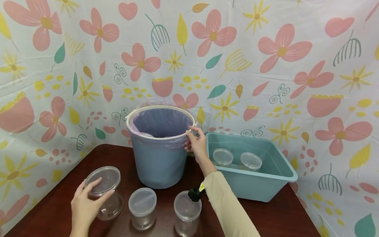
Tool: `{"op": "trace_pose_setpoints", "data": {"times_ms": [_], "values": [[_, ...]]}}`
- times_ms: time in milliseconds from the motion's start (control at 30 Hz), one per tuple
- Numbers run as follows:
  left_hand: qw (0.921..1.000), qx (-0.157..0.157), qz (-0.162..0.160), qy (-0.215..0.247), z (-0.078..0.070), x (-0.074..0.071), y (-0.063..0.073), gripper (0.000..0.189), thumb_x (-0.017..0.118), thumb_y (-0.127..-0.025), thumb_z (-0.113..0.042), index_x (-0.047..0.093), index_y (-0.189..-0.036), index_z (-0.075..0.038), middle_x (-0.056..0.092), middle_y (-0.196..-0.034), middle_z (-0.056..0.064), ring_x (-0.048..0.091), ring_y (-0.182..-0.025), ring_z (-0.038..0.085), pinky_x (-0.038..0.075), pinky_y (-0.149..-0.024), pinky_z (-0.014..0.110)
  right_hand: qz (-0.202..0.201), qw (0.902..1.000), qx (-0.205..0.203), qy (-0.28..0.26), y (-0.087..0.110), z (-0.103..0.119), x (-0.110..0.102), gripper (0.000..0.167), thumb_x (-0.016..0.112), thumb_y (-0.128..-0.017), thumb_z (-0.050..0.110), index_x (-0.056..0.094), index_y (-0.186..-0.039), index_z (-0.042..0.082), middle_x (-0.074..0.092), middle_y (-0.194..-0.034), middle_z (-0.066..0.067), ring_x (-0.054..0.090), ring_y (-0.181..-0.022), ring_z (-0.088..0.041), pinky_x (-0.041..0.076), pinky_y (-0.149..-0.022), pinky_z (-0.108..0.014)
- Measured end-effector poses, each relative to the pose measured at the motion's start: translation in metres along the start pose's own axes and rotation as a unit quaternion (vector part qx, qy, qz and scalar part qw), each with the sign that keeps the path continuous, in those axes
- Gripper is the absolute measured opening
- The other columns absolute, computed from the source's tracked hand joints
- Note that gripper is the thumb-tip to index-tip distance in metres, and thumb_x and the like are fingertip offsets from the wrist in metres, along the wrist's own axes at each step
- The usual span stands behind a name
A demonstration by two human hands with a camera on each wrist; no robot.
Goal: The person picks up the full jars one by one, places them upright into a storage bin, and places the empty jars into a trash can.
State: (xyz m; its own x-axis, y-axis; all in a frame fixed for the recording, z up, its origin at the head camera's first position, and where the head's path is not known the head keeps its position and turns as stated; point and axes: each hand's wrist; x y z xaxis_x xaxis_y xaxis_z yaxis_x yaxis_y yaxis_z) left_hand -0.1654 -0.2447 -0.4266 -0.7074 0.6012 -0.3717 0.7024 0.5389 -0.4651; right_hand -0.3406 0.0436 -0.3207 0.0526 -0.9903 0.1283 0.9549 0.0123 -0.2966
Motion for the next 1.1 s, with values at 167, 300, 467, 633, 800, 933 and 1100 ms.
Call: {"op": "trace_pose_setpoints", "data": {"times_ms": [167,300,467,633,800,933,1100], "values": [[0.9981,0.012,-0.061,-0.004,0.034,0.015,-0.004,0.059,0.087,-0.051,-0.029,0.069,-0.106,-0.022,0.049,-0.126,0.01,0.043,-0.114,0.036,0.031,-0.095,0.042,0.0,1.0,0.003,0.003,0.0,0.0,0.0,0.031,0.058,-0.087,0.018,0.052,-0.115,0.008,0.051,-0.05,-0.003,0.049,-0.037,-0.013,0.04,-0.037,-0.024],[0.9974,0.016,-0.071,0.0,0.017,0.009,-0.004,0.058,0.088,-0.049,-0.028,0.07,-0.103,-0.017,0.05,-0.125,0.011,0.045,-0.112,0.037,0.033,-0.092,0.046,-0.004,1.0,0.002,0.005,0.0,-0.001,-0.001,0.029,0.058,-0.087,0.018,0.052,-0.114,0.01,0.051,-0.05,-0.002,0.049,-0.037,-0.013,0.04,-0.037,-0.024],[0.9983,0.021,-0.053,0.009,-0.025,-0.005,-0.005,0.06,0.088,-0.048,-0.019,0.068,-0.103,-0.006,0.048,-0.125,0.019,0.044,-0.111,0.041,0.034,-0.088,0.049,-0.005,1.0,-0.005,0.006,-0.001,-0.002,-0.001,0.03,0.058,-0.087,0.019,0.053,-0.115,0.01,0.051,-0.049,-0.002,0.049,-0.036,-0.013,0.04,-0.036,-0.024],[0.9977,0.029,-0.058,0.018,-0.035,-0.006,-0.007,0.057,0.088,-0.05,-0.02,0.069,-0.103,-0.009,0.047,-0.127,0.018,0.043,-0.114,0.039,0.038,-0.084,0.046,-0.001,0.9999,-0.008,0.008,-0.002,-0.005,-0.001,0.032,0.058,-0.087,0.019,0.052,-0.116,0.008,0.051,-0.048,-0.001,0.049,-0.036,-0.012,0.04,-0.037,-0.025],[0.9965,0.049,-0.063,0.025,-0.048,-0.01,-0.009,0.057,0.087,-0.05,-0.017,0.069,-0.103,-0.009,0.048,-0.127,0.017,0.042,-0.116,0.037,0.037,-0.088,0.048,0.007,0.9998,-0.016,0.005,-0.001,-0.006,-0.002,0.038,0.057,-0.087,0.019,0.047,-0.12,0.001,0.051,-0.048,-0.001,0.048,-0.035,-0.011,0.04,-0.036,-0.024],[0.9954,0.061,-0.069,0.029,-0.065,-0.018,-0.012,0.058,0.088,-0.049,-0.013,0.069,-0.103,-0.008,0.048,-0.126,0.016,0.043,-0.116,0.035,0.034,-0.092,0.044,0.01,0.9997,-0.021,0.002,-0.001,-0.006,-0.002,0.039,0.057,-0.087,0.019,0.046,-0.12,0.001,0.051,-0.048,-0.001,0.048,-0.035,-0.011,0.039,-0.036,-0.023],[0.9917,0.088,-0.088,0.033,-0.078,-0.026,-0.019,0.058,0.088,-0.047,-0.008,0.07,-0.102,-0.008,0.05,-0.126,0.014,0.045,-0.114,0.034,0.031,-0.091,0.021,0.011,0.9997,-0.02,-0.001,-0.001,-0.005,-0.003,0.033,0.057,-0.088,0.019,0.05,-0.117,0.005,0.051,-0.049,-0.001,0.048,-0.036,-0.011,0.04,-0.036,-0.023]]}}
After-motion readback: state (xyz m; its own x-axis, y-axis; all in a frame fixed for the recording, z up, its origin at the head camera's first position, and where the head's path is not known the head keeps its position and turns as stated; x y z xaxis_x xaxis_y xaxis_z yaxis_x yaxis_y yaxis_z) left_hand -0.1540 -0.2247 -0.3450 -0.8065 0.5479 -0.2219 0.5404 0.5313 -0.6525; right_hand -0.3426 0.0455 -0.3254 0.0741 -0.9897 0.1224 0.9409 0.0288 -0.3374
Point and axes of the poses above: each hand's wrist, its own y-axis away from the middle knuckle, its own x-axis out of the palm, z = x × y
